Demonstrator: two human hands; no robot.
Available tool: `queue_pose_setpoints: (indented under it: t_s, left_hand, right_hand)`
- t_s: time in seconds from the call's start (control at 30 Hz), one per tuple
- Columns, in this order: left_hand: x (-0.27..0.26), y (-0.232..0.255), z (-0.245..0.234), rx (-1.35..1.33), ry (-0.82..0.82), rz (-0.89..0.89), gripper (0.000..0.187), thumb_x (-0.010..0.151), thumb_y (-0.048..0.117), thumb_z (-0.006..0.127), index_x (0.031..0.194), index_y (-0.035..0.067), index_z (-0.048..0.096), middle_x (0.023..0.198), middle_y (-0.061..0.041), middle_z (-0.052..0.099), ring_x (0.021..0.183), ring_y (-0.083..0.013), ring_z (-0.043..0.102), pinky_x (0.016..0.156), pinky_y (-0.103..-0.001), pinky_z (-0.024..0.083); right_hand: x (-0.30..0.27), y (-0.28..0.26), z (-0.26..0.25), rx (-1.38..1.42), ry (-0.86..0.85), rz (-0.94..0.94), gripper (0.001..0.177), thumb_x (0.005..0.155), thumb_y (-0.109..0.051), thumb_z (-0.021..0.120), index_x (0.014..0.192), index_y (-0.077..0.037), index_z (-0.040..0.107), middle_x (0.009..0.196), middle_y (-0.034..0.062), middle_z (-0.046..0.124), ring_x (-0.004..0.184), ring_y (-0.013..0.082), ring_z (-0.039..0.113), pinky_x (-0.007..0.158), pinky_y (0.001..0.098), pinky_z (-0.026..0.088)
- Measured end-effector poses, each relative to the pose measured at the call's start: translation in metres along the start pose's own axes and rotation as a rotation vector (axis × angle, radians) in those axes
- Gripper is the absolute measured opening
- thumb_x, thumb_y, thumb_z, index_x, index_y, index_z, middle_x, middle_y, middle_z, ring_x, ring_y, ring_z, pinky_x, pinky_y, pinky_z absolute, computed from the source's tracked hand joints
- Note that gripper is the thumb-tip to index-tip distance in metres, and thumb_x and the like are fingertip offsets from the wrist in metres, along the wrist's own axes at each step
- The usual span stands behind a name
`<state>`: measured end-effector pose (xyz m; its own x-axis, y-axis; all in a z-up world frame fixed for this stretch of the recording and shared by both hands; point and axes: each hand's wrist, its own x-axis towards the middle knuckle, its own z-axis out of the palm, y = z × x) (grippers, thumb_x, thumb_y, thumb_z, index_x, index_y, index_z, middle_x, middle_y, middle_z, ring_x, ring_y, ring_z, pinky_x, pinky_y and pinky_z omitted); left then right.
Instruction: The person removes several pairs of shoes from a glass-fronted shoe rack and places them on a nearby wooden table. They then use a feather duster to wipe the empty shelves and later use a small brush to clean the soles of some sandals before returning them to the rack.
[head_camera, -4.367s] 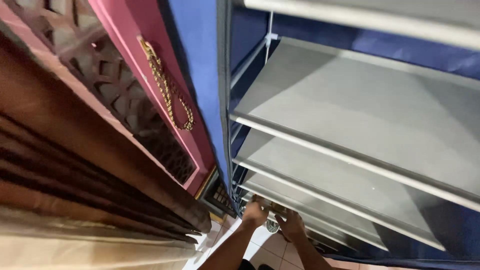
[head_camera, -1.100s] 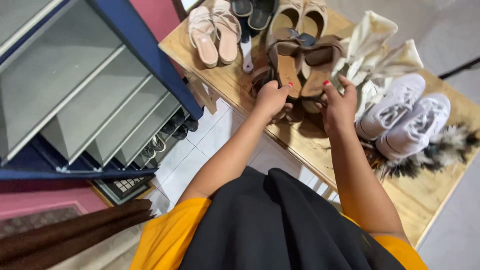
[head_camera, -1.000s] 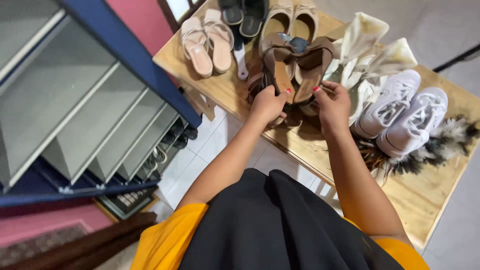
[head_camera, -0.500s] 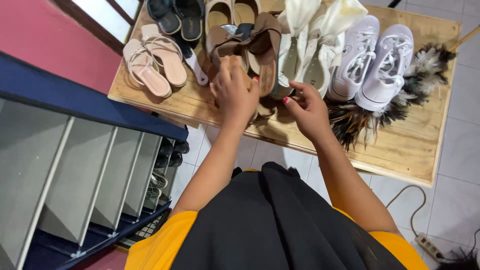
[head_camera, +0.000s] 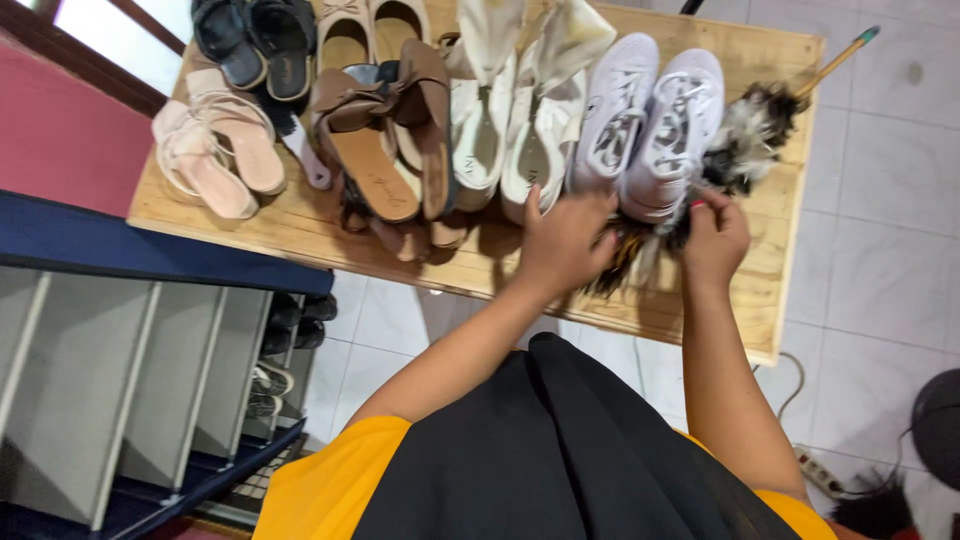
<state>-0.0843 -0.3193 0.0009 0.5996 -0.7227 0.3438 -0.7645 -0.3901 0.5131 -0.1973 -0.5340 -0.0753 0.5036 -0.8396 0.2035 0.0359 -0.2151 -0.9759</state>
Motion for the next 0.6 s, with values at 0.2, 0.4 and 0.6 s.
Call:
queue_pose_setpoints:
  t_s: [0.2,0.4,0.6]
  left_hand:
    - [0.002,0.041,0.053,-0.003,-0.056,-0.088,0.063,0.077,0.036,0.078,0.132,0.009,0.061,0.133,-0.013,0.064,0.125,-0.0298,0.058,0.104,-0.051,0.044]
    - [-0.007,0.037,0.067,0.003,-0.249,-0.258,0.057,0.096,0.016,0.058,0.152,0.020,0.049,0.113,-0.017,0.065,0.089,-0.0387,0.068,0.073,-0.052,0.054]
    - [0.002,0.033,0.080,-0.085,-0.128,-0.321,0.019,0.095,0.015,0.056,0.108,0.013,0.069,0.102,-0.010,0.074,0.095,-0.0350,0.070,0.078,-0.051,0.054]
  right_hand:
    - [0.004,0.022,-0.006,-0.101,-0.338,0.435,0.034,0.096,-0.011,0.064,0.128,0.000,0.064,0.102,0.0064,0.064,0.083,0.0144,0.058,0.071,0.0294,0.050]
    - [-0.004,0.001,-0.019,0.306,-0.217,0.755,0.033,0.098,-0.010,0.057,0.129,-0.001,0.064,0.101,0.0065,0.067,0.088,0.0200,0.071,0.077,0.0292,0.059]
    - [0.016,-0.012,-0.047,0.246,-0.154,0.558,0.028,0.100,-0.014,0.053,0.123,-0.002,0.062,0.107,0.0078,0.070,0.089,0.0204,0.072,0.074,0.0303,0.059]
